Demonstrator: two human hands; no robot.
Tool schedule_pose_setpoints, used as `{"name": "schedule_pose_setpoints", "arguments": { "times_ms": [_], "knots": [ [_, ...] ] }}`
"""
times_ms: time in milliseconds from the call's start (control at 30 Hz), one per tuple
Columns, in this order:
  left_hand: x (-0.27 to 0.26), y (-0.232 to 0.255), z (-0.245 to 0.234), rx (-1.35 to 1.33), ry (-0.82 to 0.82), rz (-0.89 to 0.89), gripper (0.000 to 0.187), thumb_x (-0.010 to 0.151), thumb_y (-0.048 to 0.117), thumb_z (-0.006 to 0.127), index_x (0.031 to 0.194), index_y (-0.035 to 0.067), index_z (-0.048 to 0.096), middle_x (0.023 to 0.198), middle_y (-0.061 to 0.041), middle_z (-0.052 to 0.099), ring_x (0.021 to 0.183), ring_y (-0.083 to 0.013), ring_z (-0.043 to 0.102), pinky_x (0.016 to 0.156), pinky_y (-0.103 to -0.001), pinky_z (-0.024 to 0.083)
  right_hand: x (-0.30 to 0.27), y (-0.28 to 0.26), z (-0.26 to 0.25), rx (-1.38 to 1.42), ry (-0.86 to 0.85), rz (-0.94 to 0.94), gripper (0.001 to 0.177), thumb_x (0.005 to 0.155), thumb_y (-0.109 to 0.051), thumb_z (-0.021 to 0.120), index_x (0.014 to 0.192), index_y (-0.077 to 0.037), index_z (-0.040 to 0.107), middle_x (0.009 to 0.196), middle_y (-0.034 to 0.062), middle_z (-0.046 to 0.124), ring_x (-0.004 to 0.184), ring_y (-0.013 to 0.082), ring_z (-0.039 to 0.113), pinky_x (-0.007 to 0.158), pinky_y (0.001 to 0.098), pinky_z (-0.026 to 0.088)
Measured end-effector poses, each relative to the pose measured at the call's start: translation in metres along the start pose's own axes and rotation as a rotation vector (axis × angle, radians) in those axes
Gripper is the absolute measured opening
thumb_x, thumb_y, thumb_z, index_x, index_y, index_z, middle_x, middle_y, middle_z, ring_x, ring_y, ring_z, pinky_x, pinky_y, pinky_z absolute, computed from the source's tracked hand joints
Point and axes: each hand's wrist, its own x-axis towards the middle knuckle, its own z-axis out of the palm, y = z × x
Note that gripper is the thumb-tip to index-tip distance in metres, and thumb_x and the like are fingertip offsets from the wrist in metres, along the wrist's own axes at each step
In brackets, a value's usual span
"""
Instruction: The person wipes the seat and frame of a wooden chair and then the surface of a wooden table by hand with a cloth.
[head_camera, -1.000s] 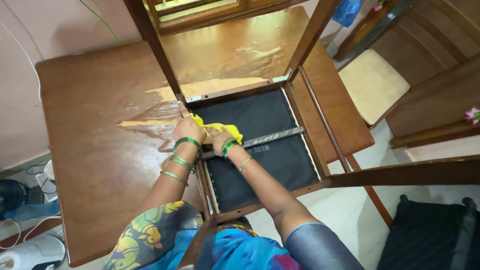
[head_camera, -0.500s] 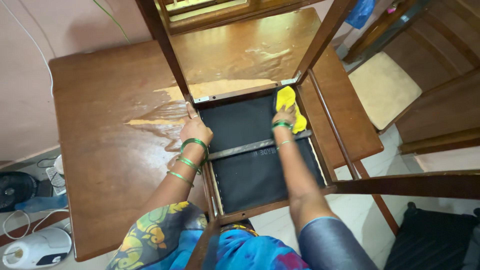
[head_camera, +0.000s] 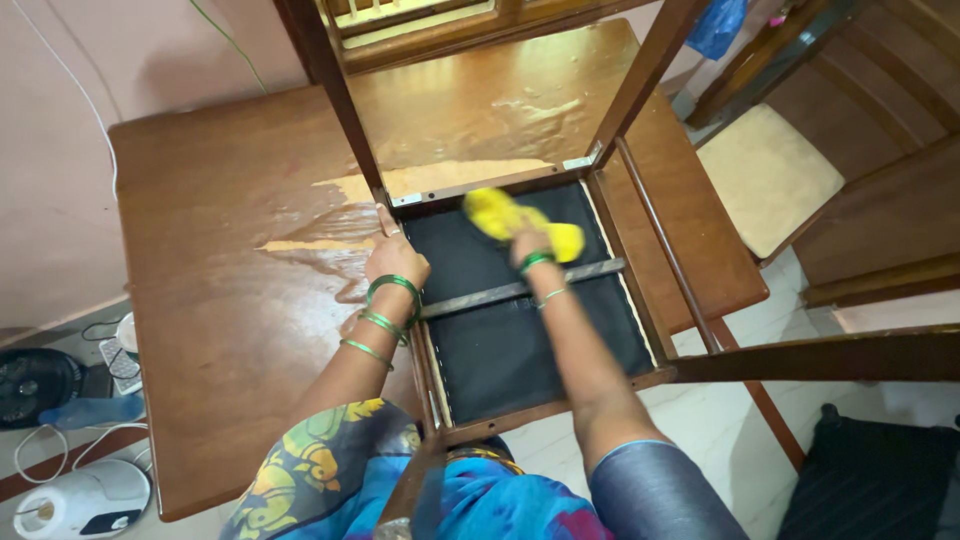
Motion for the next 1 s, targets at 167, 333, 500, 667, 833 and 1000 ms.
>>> {"name": "schedule_pose_setpoints", "arguments": {
  "times_ms": [167, 333, 500, 667, 833, 1000],
  "knots": [
    [0.0, 0.001, 0.001, 0.016, -0.016, -0.017, 0.105, 0.08, 0.013, 0.068, 0.162, 0.003, 0.003, 0.133, -0.031, 0.054, 0.103, -0.0424, 0.069, 0.087, -0.048, 0.057, 0.005, 0.083, -0.064, -0.139, 0.014, 0.326, 0.076, 0.085, -0.013, 0.061, 0.158, -0.022, 0.041, 0.163, 0.0184, 0.03, 0.147, 0.038, 0.034, 0.116, 0.0476, 0.033],
    [0.004, -0.001, 0.008, -0.003, -0.026, -0.016, 0.106, 0.082, 0.011, 0.066, 0.164, 0.001, 0.0, 0.128, -0.031, 0.057, 0.102, -0.0422, 0.07, 0.088, -0.047, 0.057, 0.03, 0.05, -0.04, -0.119, -0.14, 0.363, 0.077, 0.082, -0.021, 0.07, 0.154, -0.025, 0.043, 0.167, 0.0138, 0.03, 0.151, 0.0317, 0.035, 0.12, 0.0458, 0.035],
    [0.002, 0.0, 0.007, -0.021, -0.026, -0.017, 0.109, 0.079, 0.012, 0.07, 0.163, 0.003, 0.001, 0.13, -0.032, 0.057, 0.102, -0.0423, 0.069, 0.088, -0.047, 0.056, 0.026, -0.056, 0.022, 0.06, -0.19, 0.113, 0.088, 0.076, -0.012, 0.069, 0.158, -0.012, 0.036, 0.153, 0.02, 0.047, 0.136, 0.0401, 0.051, 0.114, 0.0437, 0.042],
    [0.0, 0.001, 0.001, -0.104, -0.016, -0.019, 0.112, 0.081, 0.023, 0.077, 0.161, 0.005, 0.002, 0.13, -0.03, 0.057, 0.106, -0.0433, 0.067, 0.09, -0.049, 0.055, -0.019, -0.146, 0.038, -0.039, -0.323, -0.296, 0.072, 0.072, -0.006, 0.07, 0.141, -0.022, 0.056, 0.15, 0.0115, 0.051, 0.137, 0.033, 0.049, 0.112, 0.0491, 0.038],
    [0.004, -0.002, 0.008, -0.025, 0.02, -0.007, 0.113, 0.077, 0.014, 0.076, 0.162, 0.004, 0.002, 0.132, -0.031, 0.056, 0.106, -0.0429, 0.068, 0.089, -0.047, 0.056, -0.053, -0.141, 0.004, 0.105, -0.478, -0.275, 0.044, 0.086, -0.009, 0.063, 0.123, -0.028, 0.077, 0.14, 0.0059, 0.072, 0.128, 0.0284, 0.066, 0.112, 0.0383, 0.052],
    [0.008, -0.003, 0.009, -0.019, -0.02, -0.022, 0.113, 0.079, 0.012, 0.074, 0.163, 0.004, -0.002, 0.132, -0.029, 0.058, 0.103, -0.041, 0.07, 0.088, -0.047, 0.057, -0.132, -0.159, -0.02, 0.062, -0.23, -0.393, 0.047, 0.075, -0.004, 0.066, 0.117, -0.021, 0.075, 0.136, 0.0071, 0.062, 0.113, 0.0353, 0.059, 0.099, 0.0423, 0.051]
  ]
}}
